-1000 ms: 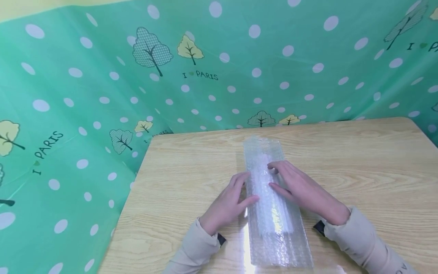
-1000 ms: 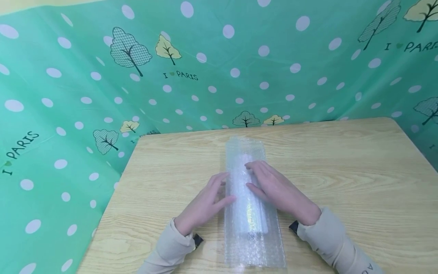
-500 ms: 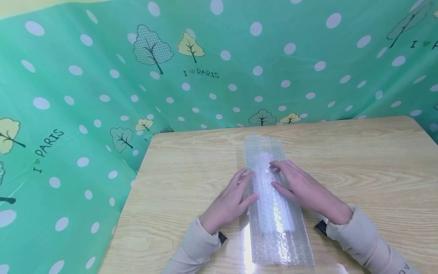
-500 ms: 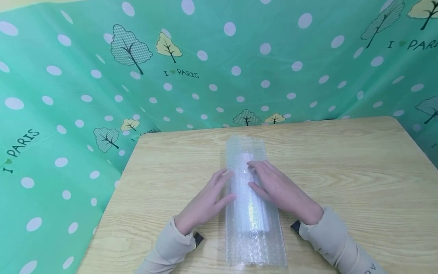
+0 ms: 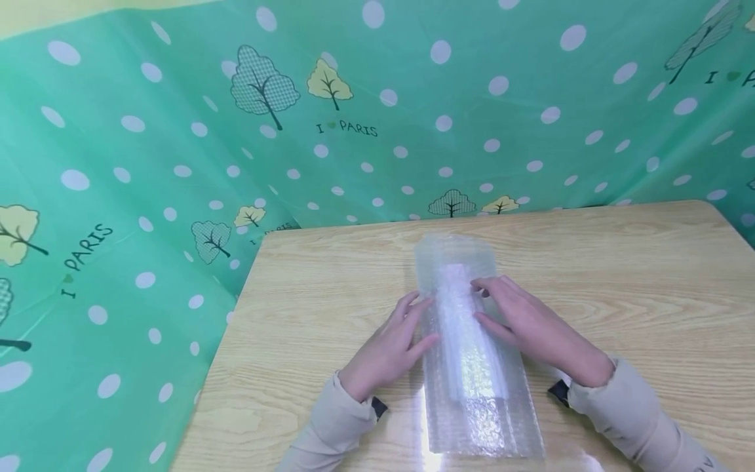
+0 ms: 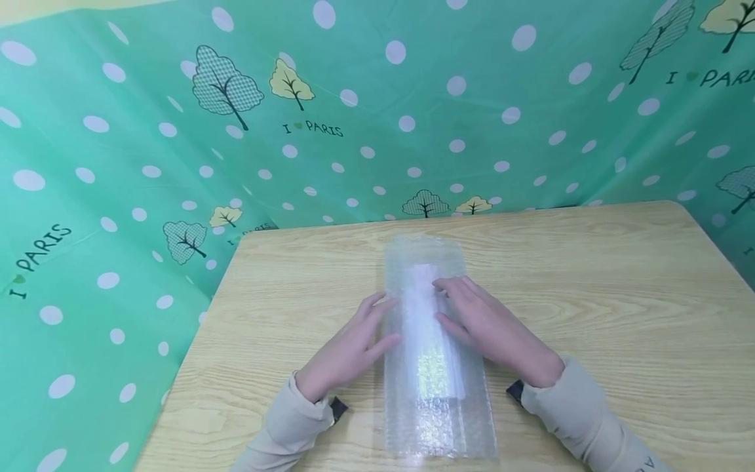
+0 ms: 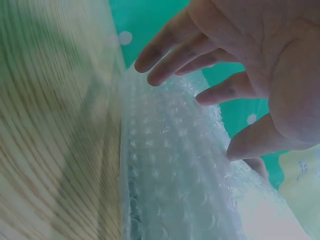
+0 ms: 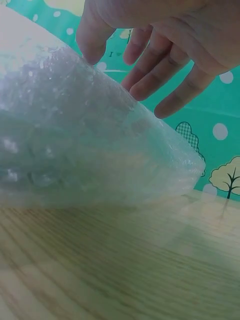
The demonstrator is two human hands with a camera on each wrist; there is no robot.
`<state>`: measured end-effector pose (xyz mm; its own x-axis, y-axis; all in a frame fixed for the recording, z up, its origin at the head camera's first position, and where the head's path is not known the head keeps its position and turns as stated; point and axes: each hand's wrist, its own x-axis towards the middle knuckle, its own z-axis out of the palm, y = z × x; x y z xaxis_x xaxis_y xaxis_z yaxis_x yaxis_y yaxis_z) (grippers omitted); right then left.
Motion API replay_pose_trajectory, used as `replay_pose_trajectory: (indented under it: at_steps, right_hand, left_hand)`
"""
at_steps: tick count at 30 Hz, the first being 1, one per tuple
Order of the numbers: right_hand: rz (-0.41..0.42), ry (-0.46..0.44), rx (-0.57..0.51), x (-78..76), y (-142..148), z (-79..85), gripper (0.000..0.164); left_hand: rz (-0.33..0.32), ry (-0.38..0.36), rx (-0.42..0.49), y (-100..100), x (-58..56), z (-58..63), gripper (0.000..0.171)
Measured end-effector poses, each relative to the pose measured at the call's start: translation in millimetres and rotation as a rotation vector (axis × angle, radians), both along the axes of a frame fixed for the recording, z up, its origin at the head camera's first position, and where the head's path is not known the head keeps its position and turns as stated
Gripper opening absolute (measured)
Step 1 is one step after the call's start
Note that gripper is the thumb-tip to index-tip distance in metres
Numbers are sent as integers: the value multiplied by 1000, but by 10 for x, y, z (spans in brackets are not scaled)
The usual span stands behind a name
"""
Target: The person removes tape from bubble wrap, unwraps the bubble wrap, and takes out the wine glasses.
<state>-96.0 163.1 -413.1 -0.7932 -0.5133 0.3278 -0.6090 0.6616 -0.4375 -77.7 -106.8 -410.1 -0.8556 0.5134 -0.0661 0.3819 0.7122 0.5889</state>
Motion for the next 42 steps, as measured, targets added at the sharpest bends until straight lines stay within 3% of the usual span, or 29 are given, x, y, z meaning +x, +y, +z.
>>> replay_pose_trajectory:
  at_steps: [7, 16, 22, 27, 32, 42]
  right_hand:
    - [2, 29, 15, 4, 53, -24, 46]
    - [44, 154, 50, 20, 132, -85, 43]
    - [40, 161, 49, 26, 149, -94, 44]
    - [50, 165, 61, 23, 150, -86, 55]
    - [76, 154, 100, 32, 154, -75, 59]
    - [70, 132, 110, 71, 168, -30, 46]
  left_hand:
    - [16, 10, -9, -47, -19, 25, 66]
    - [29, 51, -34, -90, -38, 52, 70]
    - [7, 131, -36, -110, -55, 64, 78]
    - [-25, 202, -22, -135, -69, 69, 82]
    - [-41, 204, -17, -154, -69, 76, 80]
    - [-46, 193, -28, -149, -67, 101, 64]
